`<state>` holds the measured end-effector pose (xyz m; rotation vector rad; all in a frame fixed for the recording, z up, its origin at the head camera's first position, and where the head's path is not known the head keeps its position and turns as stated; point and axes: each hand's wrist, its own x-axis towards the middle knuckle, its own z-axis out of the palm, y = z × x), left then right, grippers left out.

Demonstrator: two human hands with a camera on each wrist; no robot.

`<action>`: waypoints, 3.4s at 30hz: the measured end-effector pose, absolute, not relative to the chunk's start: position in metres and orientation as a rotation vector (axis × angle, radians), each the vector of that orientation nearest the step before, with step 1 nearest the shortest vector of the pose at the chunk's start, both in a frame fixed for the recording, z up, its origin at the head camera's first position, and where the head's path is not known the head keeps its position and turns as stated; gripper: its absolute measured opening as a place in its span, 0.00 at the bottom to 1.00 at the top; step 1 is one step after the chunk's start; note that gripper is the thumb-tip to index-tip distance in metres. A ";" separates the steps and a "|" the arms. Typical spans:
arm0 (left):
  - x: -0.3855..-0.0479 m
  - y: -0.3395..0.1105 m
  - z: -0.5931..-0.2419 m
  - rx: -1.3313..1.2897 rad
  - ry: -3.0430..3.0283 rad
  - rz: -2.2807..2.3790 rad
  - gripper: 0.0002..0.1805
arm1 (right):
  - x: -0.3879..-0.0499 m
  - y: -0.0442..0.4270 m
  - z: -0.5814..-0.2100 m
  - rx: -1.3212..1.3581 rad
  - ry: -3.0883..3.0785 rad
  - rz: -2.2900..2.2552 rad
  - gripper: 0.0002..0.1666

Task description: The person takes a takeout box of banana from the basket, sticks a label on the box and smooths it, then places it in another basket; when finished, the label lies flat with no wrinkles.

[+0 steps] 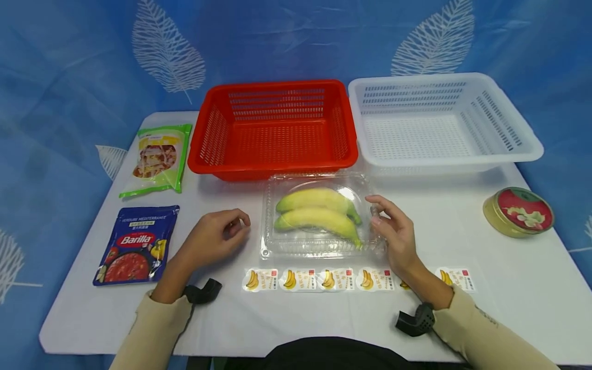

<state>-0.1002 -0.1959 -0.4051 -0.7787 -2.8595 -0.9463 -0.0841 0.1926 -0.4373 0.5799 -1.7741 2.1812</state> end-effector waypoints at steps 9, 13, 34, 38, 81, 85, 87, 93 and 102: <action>-0.074 -0.182 -0.407 -1.068 -2.965 -1.229 0.09 | -0.084 0.192 -0.435 0.580 -1.779 2.181 0.23; -0.073 -0.179 -0.409 -1.078 -3.023 -1.224 0.20 | -0.084 0.192 -0.434 0.586 -1.786 2.181 0.23; -0.071 -0.169 -0.404 -1.129 -3.180 -1.171 0.10 | -0.083 0.194 -0.436 0.551 -1.804 2.188 0.22; -0.071 -0.169 -0.405 -1.144 -3.173 -1.149 0.07 | -0.083 0.194 -0.436 0.544 -1.807 2.188 0.22; -0.075 -0.195 -0.404 -1.363 -3.036 -1.769 0.05 | -0.084 0.193 -0.442 0.593 -1.824 2.119 0.23; -0.076 -0.207 -0.396 -1.433 -2.922 -1.869 0.02 | -0.084 0.193 -0.441 0.594 -1.839 2.101 0.23; -0.077 -0.211 -0.391 -1.442 -2.886 -1.894 0.03 | -0.084 0.194 -0.441 0.595 -1.845 2.090 0.23; -0.079 -0.219 -0.376 -1.447 -2.812 -1.935 0.08 | -0.084 0.194 -0.440 0.599 -1.834 2.095 0.23; -0.090 -0.213 -0.348 -1.484 -2.840 -1.699 0.07 | -0.085 0.193 -0.438 0.614 -1.813 2.102 0.23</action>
